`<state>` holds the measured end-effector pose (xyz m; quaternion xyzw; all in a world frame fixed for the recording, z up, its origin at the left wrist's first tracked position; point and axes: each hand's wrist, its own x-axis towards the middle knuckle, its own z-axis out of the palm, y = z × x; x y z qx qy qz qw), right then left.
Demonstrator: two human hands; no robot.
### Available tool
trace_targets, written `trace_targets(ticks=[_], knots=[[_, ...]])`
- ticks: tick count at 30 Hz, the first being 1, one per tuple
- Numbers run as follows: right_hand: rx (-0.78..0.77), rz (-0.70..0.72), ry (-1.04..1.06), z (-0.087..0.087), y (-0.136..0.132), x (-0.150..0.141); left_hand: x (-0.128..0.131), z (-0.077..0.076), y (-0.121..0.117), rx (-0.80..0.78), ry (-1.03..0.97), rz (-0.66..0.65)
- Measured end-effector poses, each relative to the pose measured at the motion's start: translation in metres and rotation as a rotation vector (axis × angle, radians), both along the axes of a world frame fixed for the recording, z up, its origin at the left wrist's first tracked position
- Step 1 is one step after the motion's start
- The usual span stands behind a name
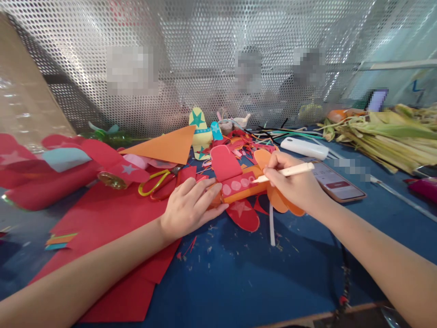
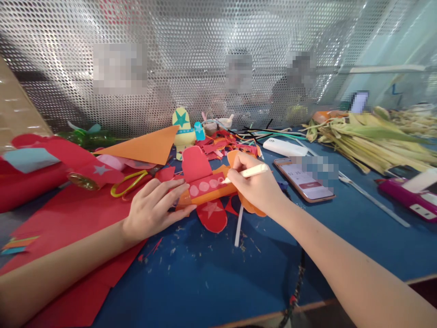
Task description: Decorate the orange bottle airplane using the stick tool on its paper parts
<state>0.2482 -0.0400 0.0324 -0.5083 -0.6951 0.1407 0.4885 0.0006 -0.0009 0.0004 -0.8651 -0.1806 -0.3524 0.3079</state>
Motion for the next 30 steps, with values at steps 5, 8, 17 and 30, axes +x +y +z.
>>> trace_targets(ticks=[5, 8, 17, 30], knots=[[0.004, 0.001, 0.032, -0.0008, 0.0006, 0.0004, 0.0004, 0.0002, 0.0001, 0.010, -0.011, 0.000], [-0.023, 0.010, 0.037, -0.0013, 0.0006, 0.0002, 0.0003, 0.0007, 0.0000, 0.008, -0.011, 0.005], [-0.028, 0.001, 0.033, -0.0012, 0.0004, -0.0007, 0.0000, 0.0011, -0.0005, -0.008, -0.006, 0.005], [-0.028, 0.013, 0.034, -0.0015, 0.0004, 0.0004, -0.0008, 0.0001, 0.0001, -0.019, -0.004, -0.002]])
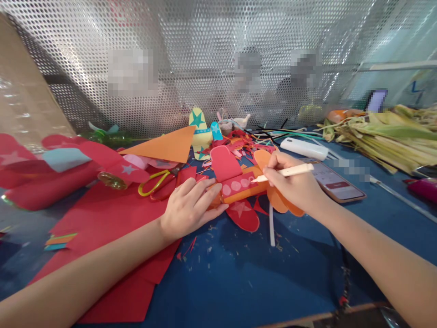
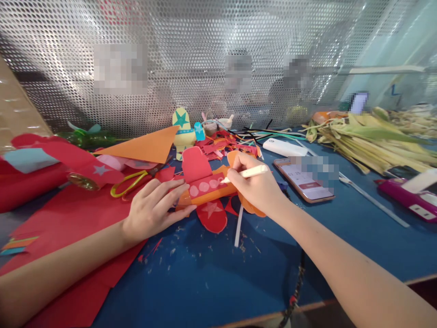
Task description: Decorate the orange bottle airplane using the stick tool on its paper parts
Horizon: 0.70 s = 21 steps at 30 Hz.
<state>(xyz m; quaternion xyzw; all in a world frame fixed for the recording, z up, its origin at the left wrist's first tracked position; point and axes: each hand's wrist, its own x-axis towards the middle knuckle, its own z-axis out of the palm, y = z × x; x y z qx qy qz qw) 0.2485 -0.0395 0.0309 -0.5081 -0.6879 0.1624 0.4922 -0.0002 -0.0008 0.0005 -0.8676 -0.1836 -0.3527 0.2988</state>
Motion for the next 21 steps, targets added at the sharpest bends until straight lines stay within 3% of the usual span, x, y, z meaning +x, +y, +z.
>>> trace_targets(ticks=[21], knots=[[0.022, 0.006, -0.006, 0.0006, 0.0006, 0.0001, 0.0003, 0.0001, 0.0001, 0.024, -0.003, 0.004]])
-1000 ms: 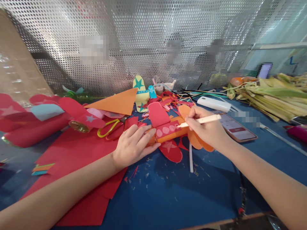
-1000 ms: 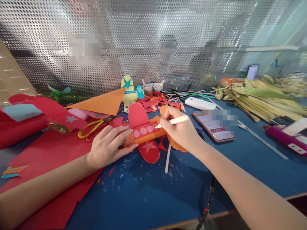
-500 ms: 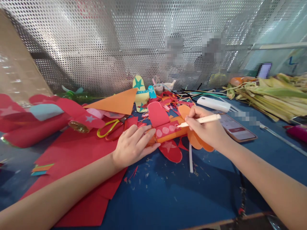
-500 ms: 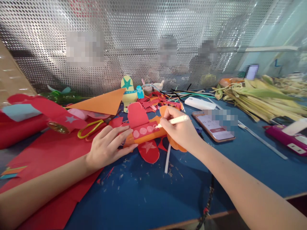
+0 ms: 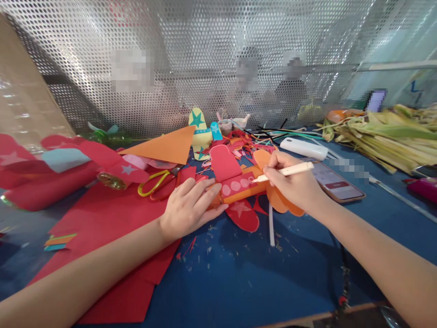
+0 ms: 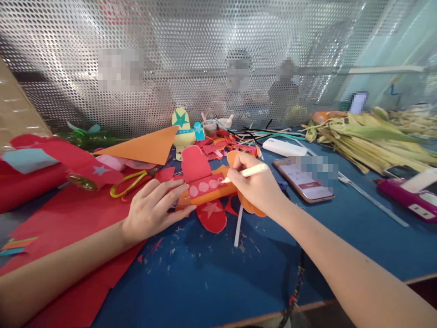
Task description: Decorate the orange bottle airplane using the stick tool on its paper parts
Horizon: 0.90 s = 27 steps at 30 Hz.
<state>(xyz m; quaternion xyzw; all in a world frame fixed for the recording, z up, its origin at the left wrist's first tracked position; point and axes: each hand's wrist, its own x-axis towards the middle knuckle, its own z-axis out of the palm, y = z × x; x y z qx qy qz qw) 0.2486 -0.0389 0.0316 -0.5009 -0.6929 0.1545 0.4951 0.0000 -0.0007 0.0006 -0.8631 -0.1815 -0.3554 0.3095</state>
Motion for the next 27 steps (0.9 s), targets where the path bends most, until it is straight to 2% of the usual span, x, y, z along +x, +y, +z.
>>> trace_targets(ticks=[27], knots=[[-0.003, -0.008, -0.022, -0.0006, 0.0001, -0.0007, -0.0002, -0.0004, 0.0006, -0.004, 0.003, -0.007]])
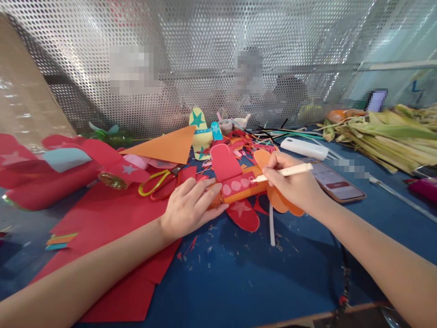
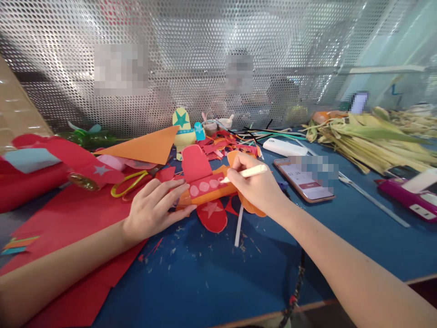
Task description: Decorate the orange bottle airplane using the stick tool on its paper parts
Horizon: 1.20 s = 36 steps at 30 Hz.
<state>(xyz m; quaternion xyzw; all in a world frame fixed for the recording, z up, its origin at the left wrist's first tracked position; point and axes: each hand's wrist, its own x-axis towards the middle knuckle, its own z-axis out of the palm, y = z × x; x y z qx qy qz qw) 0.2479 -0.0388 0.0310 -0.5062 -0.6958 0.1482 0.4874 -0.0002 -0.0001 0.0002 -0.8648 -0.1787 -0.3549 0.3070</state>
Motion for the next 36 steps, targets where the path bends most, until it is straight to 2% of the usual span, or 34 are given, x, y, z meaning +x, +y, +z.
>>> trace_targets(ticks=[24, 36], knots=[[0.010, -0.027, 0.005, 0.0017, -0.0016, -0.0005, 0.0003, 0.0001, 0.0000, 0.008, 0.005, 0.002], [0.024, 0.011, 0.020, 0.0021, -0.0011, -0.0004, 0.0001, 0.0002, -0.0008, -0.002, 0.000, 0.004]])
